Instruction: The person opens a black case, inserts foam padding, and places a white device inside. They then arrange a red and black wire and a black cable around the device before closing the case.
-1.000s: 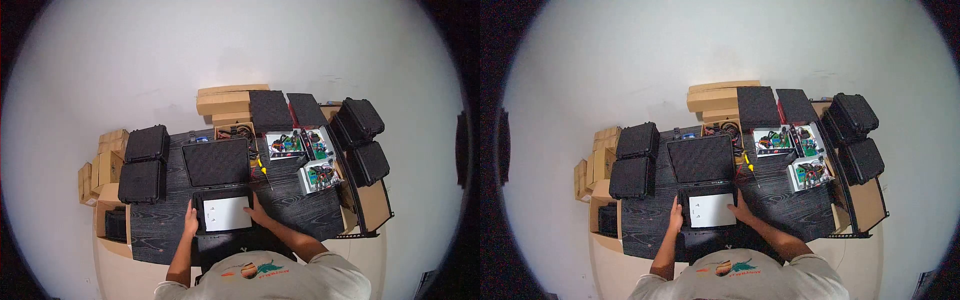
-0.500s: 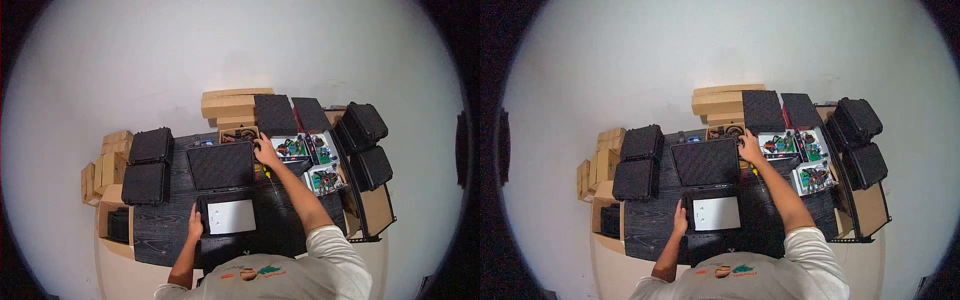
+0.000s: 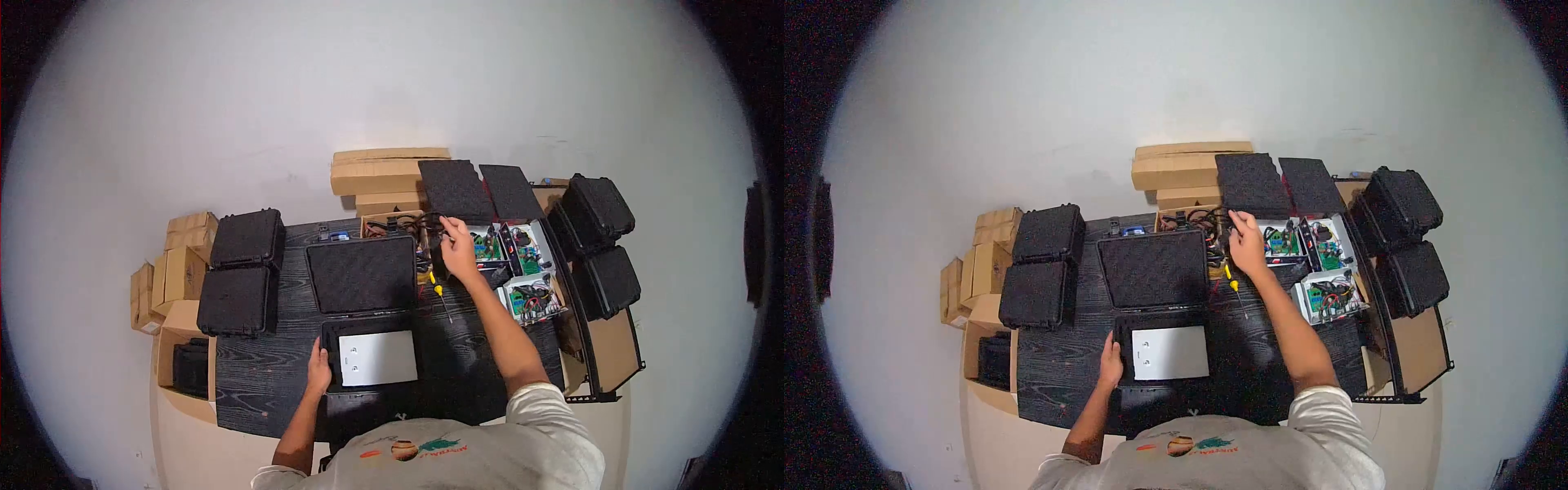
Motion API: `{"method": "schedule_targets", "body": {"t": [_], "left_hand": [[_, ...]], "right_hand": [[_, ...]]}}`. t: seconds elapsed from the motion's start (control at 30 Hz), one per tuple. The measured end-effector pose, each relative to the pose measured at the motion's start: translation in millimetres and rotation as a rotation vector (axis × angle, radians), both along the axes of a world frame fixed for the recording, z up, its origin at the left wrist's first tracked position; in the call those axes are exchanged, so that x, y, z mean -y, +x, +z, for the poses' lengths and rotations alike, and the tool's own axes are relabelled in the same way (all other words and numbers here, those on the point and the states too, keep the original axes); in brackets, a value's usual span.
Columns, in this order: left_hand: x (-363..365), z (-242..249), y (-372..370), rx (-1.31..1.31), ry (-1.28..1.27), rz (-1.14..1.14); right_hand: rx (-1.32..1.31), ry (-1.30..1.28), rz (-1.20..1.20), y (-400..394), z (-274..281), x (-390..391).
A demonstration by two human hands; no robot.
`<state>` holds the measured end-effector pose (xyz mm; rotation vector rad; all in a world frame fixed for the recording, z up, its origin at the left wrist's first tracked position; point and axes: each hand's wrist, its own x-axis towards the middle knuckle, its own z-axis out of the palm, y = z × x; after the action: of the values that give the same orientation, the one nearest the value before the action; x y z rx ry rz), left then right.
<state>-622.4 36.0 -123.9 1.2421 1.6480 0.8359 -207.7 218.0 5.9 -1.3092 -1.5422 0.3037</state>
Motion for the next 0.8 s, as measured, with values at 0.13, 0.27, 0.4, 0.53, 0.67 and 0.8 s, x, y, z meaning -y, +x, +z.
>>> {"method": "schedule_targets", "body": {"t": [0.13,0.27,0.4,0.53,0.67,0.8], "left_hand": [[-5,-26,-1,-0.253,0.264,-0.043],[-1,13,25,-0.632,0.464,-0.11],[-11,44,71,-0.199,0.676,-0.373],[-2,94,125,-0.021,0.63,-0.628],[5,86,152,0.058,0.485,-0.708],[24,96,161,0.059,0.278,-0.679]], "right_hand": [[-0.112,-0.001,-0.018,-2,37,62],[-0.114,0.016,0.12,-10,50,118],[0.038,-0.038,0.176,-34,39,165],[0.044,-0.116,0.287,-69,23,203],[0.0,-0.161,0.422,-85,7,225],[-0.409,-0.327,0.251,-62,-53,202]]}}
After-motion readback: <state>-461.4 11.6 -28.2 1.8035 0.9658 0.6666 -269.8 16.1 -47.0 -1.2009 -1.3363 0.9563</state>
